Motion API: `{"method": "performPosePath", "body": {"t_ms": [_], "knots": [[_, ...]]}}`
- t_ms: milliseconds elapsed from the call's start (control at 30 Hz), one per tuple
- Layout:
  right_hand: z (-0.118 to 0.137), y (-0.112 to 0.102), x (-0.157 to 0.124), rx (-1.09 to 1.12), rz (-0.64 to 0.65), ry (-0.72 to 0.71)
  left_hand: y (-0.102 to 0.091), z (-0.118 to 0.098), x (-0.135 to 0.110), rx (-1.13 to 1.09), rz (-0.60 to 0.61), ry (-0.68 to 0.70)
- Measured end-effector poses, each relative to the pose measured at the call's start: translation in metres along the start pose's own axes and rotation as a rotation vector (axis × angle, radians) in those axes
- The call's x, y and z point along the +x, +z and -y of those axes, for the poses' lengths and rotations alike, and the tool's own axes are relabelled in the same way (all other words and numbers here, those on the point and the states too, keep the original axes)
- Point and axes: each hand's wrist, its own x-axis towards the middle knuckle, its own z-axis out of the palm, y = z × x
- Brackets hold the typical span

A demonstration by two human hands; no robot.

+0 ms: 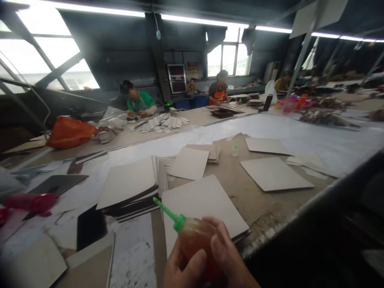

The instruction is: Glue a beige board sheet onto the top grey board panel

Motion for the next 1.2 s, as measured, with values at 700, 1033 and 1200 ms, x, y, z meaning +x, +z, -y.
{"method": "performPosePath", "body": {"t_ms": [700,1033,1200], "knots": [[0.072,-0.035,0.027,-1.119,-0.095,-0.023,-0.086,0.036,-0.04,1.091,-0.459,0.619],[0.062,-0.025,0.045,-0.484,0.03,0.272,-0.097,0.027,-0.032,1.27,-0.348,0.829],[0.06,-0.031,0.052,-0.684,0.055,0.129,-0.094,0.034,-0.031,1.216,-0.423,0.749]]}}
